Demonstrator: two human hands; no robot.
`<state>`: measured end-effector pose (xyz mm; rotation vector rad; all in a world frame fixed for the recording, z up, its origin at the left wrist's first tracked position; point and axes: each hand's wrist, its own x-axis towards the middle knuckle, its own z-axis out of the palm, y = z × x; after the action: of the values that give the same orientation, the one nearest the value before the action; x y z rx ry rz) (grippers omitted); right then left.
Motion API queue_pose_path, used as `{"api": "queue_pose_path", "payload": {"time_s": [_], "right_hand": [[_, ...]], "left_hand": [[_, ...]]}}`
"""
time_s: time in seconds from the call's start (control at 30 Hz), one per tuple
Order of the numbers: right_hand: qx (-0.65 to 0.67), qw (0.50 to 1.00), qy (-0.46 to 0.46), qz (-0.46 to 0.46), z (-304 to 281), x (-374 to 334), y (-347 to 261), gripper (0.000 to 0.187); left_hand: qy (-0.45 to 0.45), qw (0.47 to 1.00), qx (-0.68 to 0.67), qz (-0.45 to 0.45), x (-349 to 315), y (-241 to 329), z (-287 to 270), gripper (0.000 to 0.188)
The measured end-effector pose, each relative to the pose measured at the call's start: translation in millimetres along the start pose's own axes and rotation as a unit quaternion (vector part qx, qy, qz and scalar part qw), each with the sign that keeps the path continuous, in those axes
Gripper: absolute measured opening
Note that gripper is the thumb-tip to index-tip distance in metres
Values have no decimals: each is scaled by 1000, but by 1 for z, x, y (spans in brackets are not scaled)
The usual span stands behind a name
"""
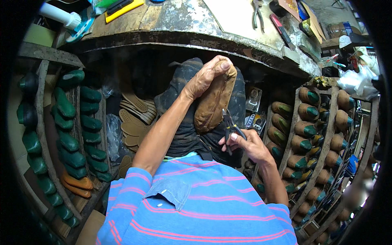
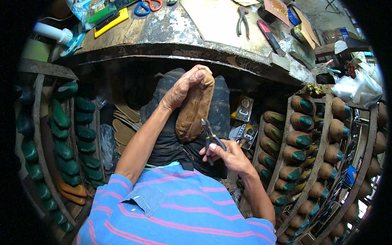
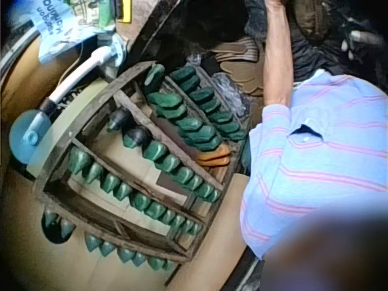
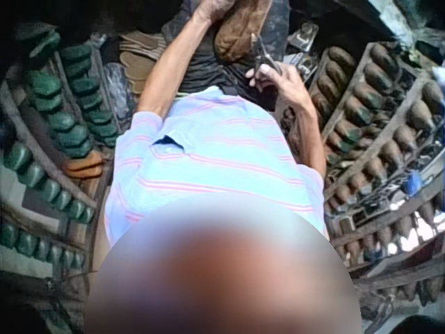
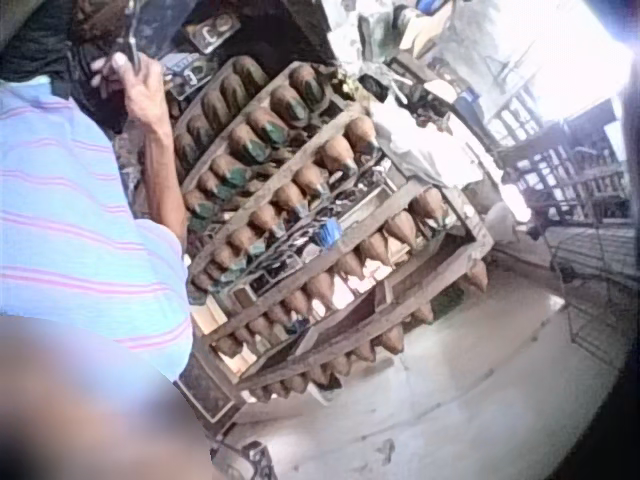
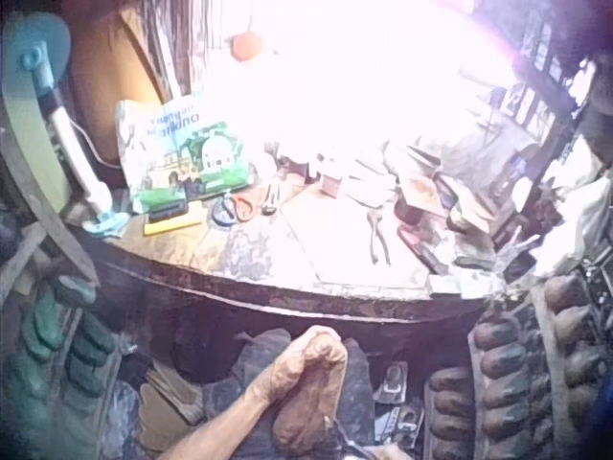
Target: The person uses pliers to pull nails from a shoe sole, then hammers the nails back in and smooths the sole with a red sanding block. The process is repeated on a second shoe sole.
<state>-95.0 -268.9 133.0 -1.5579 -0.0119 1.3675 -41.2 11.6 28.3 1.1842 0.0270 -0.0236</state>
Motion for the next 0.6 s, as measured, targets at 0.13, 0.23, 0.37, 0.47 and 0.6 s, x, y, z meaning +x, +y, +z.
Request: {"api": "queue_pose_path", "payload": {"time_s": [0.13,0.23,0.37,0.47,0.6], "right_hand": [[74,988,-27,-130,14,-5,9,42],[54,988,-21,-140,24,0,11,43],[12,988,-43,-148,36,9,8,42],[20,983,-88,-162,40,17,-2,41],[-30,985,-116,-123,35,31,-22,44]], "left_hand": [[-6,1000,-21,7,-22,15,3,49],[28,999,35,27,-52,29,4,51],[51,997,4,56,-94,41,-5,55],[65,994,29,85,-113,46,-17,48],[81,991,42,96,-117,46,-20,44]]}}
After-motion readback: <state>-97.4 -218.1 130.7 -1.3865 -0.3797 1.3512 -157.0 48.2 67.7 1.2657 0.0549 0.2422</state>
